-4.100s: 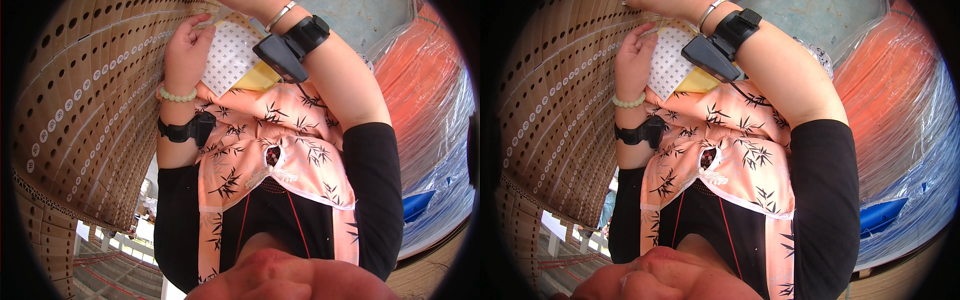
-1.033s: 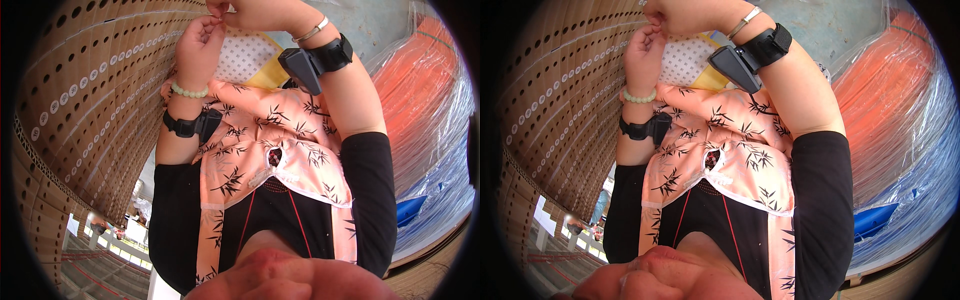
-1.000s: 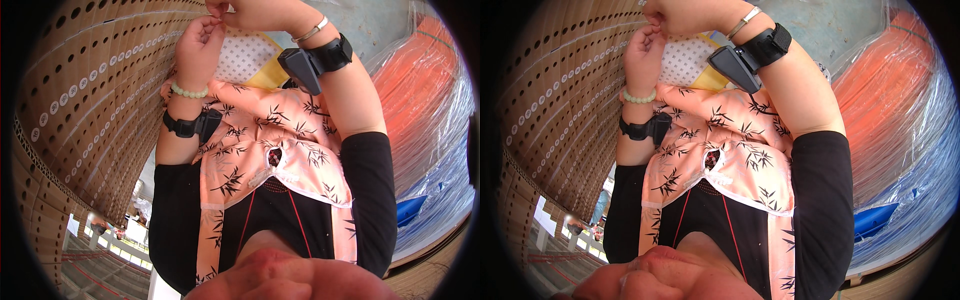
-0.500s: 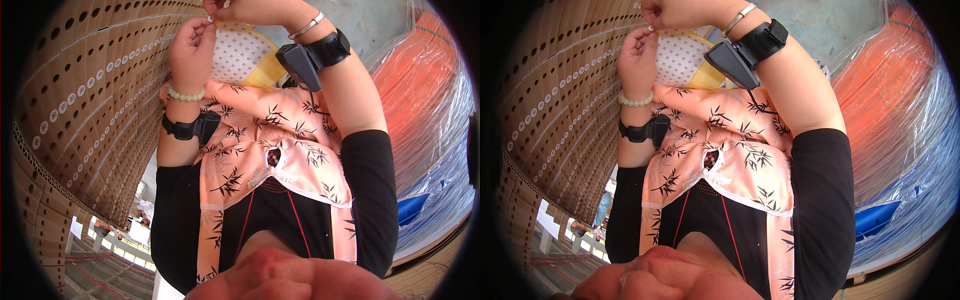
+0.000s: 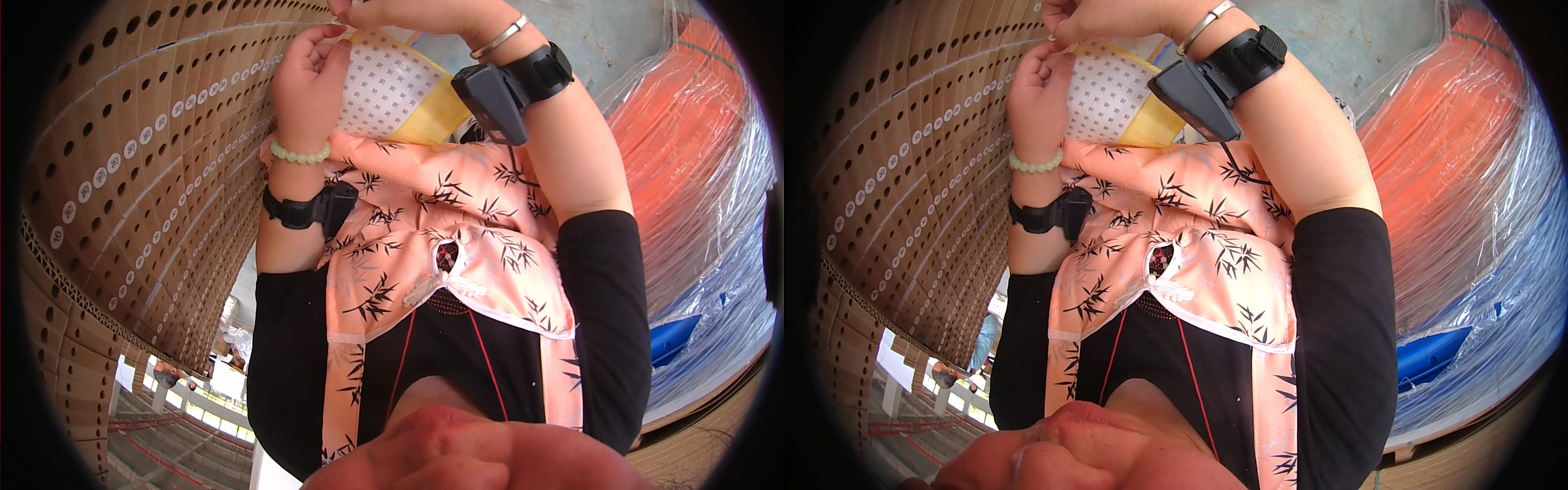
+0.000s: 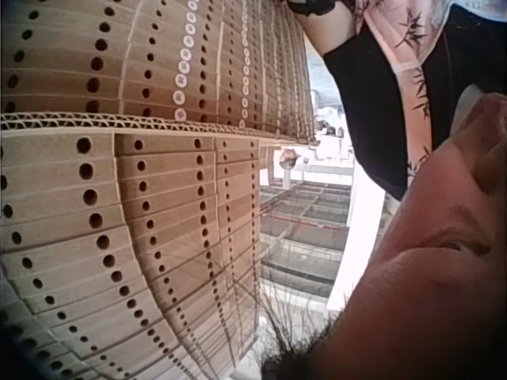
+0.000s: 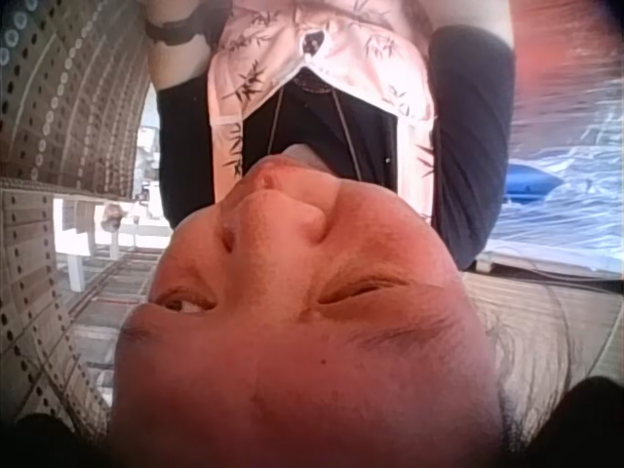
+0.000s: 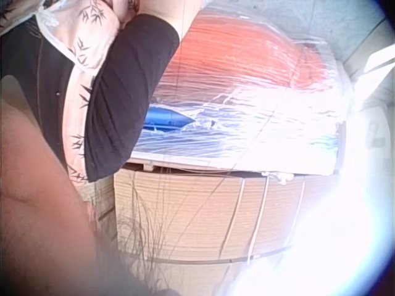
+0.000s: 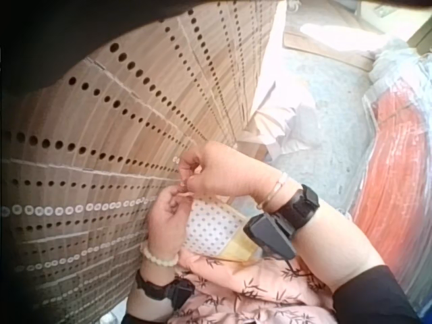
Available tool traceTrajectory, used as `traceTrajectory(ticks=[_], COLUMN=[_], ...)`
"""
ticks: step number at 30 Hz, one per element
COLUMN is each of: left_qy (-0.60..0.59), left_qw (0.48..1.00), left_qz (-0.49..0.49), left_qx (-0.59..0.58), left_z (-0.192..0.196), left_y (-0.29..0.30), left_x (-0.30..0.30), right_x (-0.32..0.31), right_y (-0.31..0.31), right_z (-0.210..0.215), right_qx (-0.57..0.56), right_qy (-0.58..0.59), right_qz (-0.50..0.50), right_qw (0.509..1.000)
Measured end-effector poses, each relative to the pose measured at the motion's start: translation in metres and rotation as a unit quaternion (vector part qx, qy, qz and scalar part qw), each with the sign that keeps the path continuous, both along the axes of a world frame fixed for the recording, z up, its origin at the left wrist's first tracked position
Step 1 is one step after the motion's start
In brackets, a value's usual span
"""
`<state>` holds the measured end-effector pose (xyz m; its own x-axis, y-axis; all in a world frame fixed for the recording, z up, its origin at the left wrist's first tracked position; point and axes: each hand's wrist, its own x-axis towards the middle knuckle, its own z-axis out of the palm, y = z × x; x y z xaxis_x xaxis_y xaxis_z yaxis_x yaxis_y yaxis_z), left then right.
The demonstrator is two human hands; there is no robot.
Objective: Peeling small adhesive labels from a sheet and applying them to specific circular markers on flattened cardboard boxes.
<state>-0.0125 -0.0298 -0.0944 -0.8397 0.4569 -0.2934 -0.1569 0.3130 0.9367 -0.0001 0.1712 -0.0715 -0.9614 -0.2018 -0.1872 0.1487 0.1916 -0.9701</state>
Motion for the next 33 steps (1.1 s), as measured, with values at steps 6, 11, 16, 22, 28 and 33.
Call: traceTrajectory(ticks=[6, 11, 16, 22, 28, 33], left_qy=[-0.058, -0.062, -0.062, -0.053, -0.060, -0.035], left_qw=[0.998, 0.998, 0.998, 0.997, 0.997, 0.998], left_qz=[-0.001, -0.008, -0.015, -0.039, -0.026, -0.030], left_qx=[-0.006, -0.025, -0.026, -0.040, -0.028, -0.051], left_z=[0.003, 0.004, 0.004, 0.005, 0.000, -0.001], left_y=[0.005, 0.005, 0.003, 0.004, 0.005, 0.003], left_x=[0.002, 0.002, 0.002, 0.004, 0.004, 0.004], right_x=[-0.011, -0.012, -0.015, -0.016, -0.018, -0.017], right_y=[-0.004, -0.008, -0.014, -0.016, -0.022, -0.023], right_z=[-0.026, -0.029, -0.034, -0.036, -0.041, -0.037], right_qx=[-0.127, -0.159, -0.178, -0.160, -0.199, -0.167], right_qy=[0.049, -0.002, 0.001, 0.010, 0.019, 0.018], right_qz=[-0.115, -0.166, -0.199, -0.218, -0.216, -0.223], right_qw=[0.984, 0.973, 0.964, 0.963, 0.956, 0.960])
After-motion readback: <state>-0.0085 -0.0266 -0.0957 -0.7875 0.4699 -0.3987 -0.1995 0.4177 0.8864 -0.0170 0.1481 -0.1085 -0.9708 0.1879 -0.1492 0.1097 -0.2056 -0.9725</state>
